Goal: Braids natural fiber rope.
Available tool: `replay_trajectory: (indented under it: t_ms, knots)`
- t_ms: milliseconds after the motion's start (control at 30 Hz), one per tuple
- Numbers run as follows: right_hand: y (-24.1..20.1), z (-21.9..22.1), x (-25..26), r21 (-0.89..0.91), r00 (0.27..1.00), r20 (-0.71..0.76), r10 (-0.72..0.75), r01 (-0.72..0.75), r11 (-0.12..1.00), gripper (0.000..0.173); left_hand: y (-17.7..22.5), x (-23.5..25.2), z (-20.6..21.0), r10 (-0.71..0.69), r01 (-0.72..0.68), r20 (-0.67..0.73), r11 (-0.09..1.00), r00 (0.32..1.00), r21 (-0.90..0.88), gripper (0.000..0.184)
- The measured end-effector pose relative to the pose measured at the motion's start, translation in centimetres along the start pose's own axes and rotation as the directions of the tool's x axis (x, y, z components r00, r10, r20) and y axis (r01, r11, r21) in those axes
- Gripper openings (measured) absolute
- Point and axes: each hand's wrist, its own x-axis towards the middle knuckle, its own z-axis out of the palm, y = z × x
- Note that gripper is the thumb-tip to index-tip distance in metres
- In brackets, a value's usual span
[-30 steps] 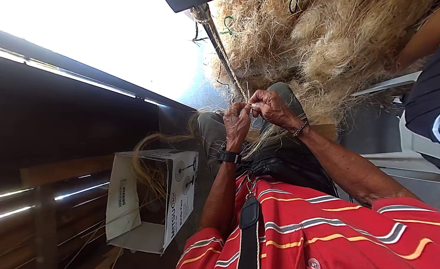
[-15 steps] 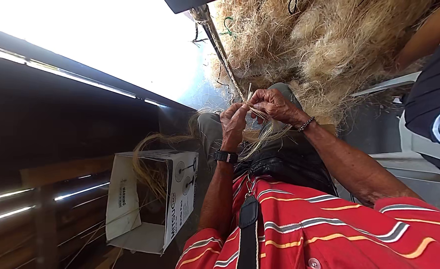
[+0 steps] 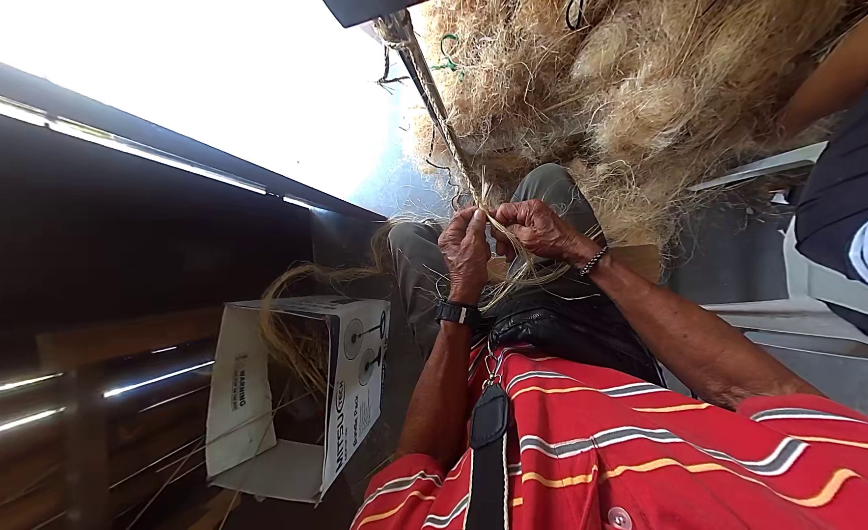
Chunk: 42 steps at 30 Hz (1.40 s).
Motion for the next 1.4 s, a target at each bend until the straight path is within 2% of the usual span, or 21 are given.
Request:
replay_trajectory:
  t_ms: [133, 333, 467, 533, 600, 667, 733, 900, 1000, 1133, 1200, 1400]
  knots:
    - [0.3, 0.2, 0.2, -0.019, 0.999, -0.03, -0.02, 0.019, 1.0, 0.015, -0.2, -0.5, 0.1, 0.054, -0.053, -0.036, 0.998, 0.998, 0.027, 0.016]
    - [0.9, 0.0, 0.6, -0.262, 0.984, -0.079, -0.161, 0.135, 0.956, 0.017, -0.6, -0.6, 0.8, 0.085, -0.082, -0.106, 0.996, 0.991, 0.035, 0.015]
    - [1.0, 0.2, 0.7, -0.332, 0.978, -0.105, -0.181, 0.137, 0.933, 0.019, -0.9, -0.7, 1.0, 0.11, -0.098, -0.137, 0.991, 0.984, 0.09, 0.016]
    - [0.7, 0.5, 0.5, -0.336, 0.983, -0.13, -0.131, 0.08, 0.938, 0.017, -0.7, -0.9, 0.9, 0.136, -0.116, -0.132, 0.982, 0.982, 0.15, 0.016]
    - [0.0, 0.5, 0.4, -0.27, 0.981, -0.191, -0.022, -0.031, 0.962, 0.017, -0.6, -1.0, 0.8, 0.194, -0.17, -0.106, 0.965, 0.975, 0.2, 0.016]
    - [-0.7, 0.7, 0.4, -0.1, 0.968, -0.234, 0.09, -0.116, 0.988, 0.019, -0.6, -1.0, 0.6, 0.246, -0.219, -0.088, 0.945, 0.965, 0.244, 0.014]
    - [-1.8, 1.1, 0.3, 0.069, 0.962, -0.217, 0.166, -0.154, 0.986, 0.02, -0.6, -1.0, 0.4, 0.272, -0.24, -0.071, 0.925, 0.96, 0.294, 0.016]
    - [-3.4, 2.1, 0.8, 0.25, 0.919, -0.229, 0.32, -0.262, 0.932, 0.005, -0.1, -0.8, -0.2, 0.324, -0.295, -0.01, 0.875, 0.946, 0.382, 0.016]
    - [-2.6, 2.1, 1.2, 0.275, 0.926, -0.292, 0.238, -0.157, 0.948, 0.011, 0.7, -0.6, -0.9, 0.283, -0.274, 0.044, 0.864, 0.958, 0.423, 0.015]
    - [-2.0, 2.0, 1.6, 0.182, 0.939, -0.325, 0.114, -0.057, 0.982, 0.012, 1.2, -0.3, -1.7, 0.25, -0.249, 0.056, 0.865, 0.967, 0.436, 0.015]
    - [-2.1, 2.1, 1.5, 0.191, 0.939, -0.32, 0.127, -0.068, 0.979, 0.012, 1.2, -0.5, -1.6, 0.237, -0.233, 0.04, 0.884, 0.971, 0.405, 0.014]
    - [-2.4, 2.6, 1.0, 0.391, 0.908, -0.334, 0.255, -0.113, 0.914, 0.009, 0.7, -0.8, -0.4, 0.21, -0.182, -0.053, 0.928, 0.976, 0.325, 0.016]
